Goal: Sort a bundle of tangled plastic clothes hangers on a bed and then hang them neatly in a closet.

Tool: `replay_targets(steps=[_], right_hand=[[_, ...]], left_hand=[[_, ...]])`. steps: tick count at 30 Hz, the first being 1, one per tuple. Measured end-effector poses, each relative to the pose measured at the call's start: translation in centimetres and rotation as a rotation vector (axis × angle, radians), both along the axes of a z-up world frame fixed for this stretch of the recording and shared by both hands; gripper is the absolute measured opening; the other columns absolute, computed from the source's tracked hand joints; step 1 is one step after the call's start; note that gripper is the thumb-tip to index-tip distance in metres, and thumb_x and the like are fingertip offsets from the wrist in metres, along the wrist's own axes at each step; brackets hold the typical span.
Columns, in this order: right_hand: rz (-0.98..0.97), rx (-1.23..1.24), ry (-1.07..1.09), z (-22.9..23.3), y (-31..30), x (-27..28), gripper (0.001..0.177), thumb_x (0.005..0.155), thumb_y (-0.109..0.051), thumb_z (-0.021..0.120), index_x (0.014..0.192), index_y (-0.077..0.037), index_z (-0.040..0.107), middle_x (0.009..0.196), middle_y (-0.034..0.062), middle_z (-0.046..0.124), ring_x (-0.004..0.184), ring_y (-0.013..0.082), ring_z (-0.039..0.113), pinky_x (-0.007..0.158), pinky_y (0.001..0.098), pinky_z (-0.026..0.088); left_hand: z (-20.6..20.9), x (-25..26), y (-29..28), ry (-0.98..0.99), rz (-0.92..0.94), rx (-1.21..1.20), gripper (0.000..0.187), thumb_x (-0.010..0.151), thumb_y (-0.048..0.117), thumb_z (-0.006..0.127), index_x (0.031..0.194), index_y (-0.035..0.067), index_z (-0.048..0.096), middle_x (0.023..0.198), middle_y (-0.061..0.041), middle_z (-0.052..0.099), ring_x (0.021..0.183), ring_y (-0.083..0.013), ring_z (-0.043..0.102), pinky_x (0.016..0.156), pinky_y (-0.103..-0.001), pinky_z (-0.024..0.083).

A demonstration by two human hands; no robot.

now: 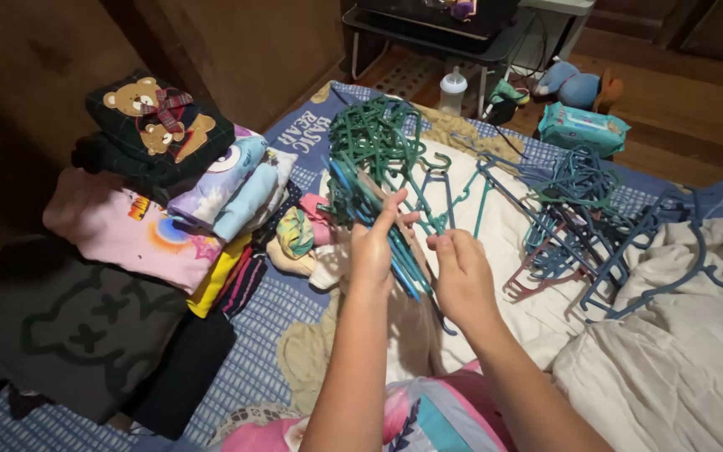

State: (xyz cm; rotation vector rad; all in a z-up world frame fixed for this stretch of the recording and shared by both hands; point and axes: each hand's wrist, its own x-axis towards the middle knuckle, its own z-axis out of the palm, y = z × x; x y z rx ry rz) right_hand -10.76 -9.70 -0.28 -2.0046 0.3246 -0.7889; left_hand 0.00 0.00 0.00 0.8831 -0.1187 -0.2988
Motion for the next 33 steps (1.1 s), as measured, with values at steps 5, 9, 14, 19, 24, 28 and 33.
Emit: replay_targets(steps=[5,9,14,19,24,28,33], right_hand=[[0.086,-0.172,0.019,1.2,2.1,-0.5,0.026,0.096,-0.017,0.06,0.115,-0.002,0.07,0.102,0.0177,0.07,0.102,0.0363,0.061,0.093,0.0464,0.046],[0.064,-0.341,-0.004,2.1,3.6,-1.1,0.032,0.092,-0.014,0.063,0.12,0.001,0.067,0.103,0.0194,0.068,0.107,0.0394,0.058,0.096,0.0496,0.044],[-0.005,-0.12,0.031,1.3,1.7,-0.6,0.031,0.096,-0.015,0.062,0.123,-0.001,0.068,0.109,0.0195,0.068,0.106,0.0375,0.061,0.093,0.0442,0.048],[0.02,0.257,0.111,1.0,0.2,-0.3,0.033,0.097,-0.022,0.063,0.124,-0.004,0.066,0.106,0.0153,0.072,0.101,0.0315,0.07,0.091,0.0388,0.052],[0.111,-0.151,-0.043,1.6,2.0,-1.4,0.032,0.094,-0.018,0.069,0.121,0.0,0.068,0.108,0.0172,0.067,0.105,0.0277,0.062,0.092,0.0367,0.049],[0.155,-0.127,0.023,4.1,4.1,-1.9,0.029,0.091,-0.02,0.071,0.114,-0.002,0.068,0.102,0.0132,0.068,0.098,0.0223,0.062,0.087,0.0334,0.05],[0.49,0.427,-0.197,-1.5,-0.8,1.1,0.03,0.099,-0.02,0.061,0.124,-0.003,0.062,0.112,0.0102,0.063,0.103,0.0189,0.06,0.095,0.0308,0.05]], left_hand=[[-1.5,0.6,-0.4,0.087,0.035,-0.067,0.031,0.093,0.01,0.068,0.121,-0.001,0.061,0.112,-0.015,0.074,0.088,-0.0244,0.072,0.071,-0.036,0.06],[-1.4,0.4,-0.1,0.122,0.055,-0.017,0.026,0.097,0.008,0.068,0.117,-0.007,0.061,0.113,-0.024,0.073,0.097,-0.0295,0.074,0.077,-0.036,0.061],[-5.4,2.7,-0.2,0.108,-0.11,-0.116,0.031,0.097,0.002,0.067,0.125,-0.009,0.062,0.115,-0.02,0.072,0.102,-0.0282,0.072,0.084,-0.038,0.06],[-2.3,2.3,1.2,0.169,-0.141,-0.167,0.038,0.09,0.002,0.062,0.127,-0.007,0.056,0.121,-0.023,0.071,0.113,-0.0346,0.072,0.092,-0.043,0.061],[-2.6,2.4,1.2,0.191,-0.144,-0.19,0.047,0.097,0.022,0.062,0.129,-0.013,0.057,0.118,-0.031,0.069,0.106,-0.0396,0.071,0.088,-0.047,0.061],[0.8,1.6,3.3,0.259,-0.233,-0.26,0.05,0.093,0.031,0.064,0.127,-0.006,0.058,0.112,-0.024,0.075,0.1,-0.0333,0.075,0.085,-0.041,0.062],[-2.0,3.4,4.7,0.108,-0.261,-0.202,0.036,0.098,0.014,0.073,0.131,0.002,0.065,0.094,-0.008,0.07,0.086,-0.0223,0.071,0.076,-0.035,0.061]])
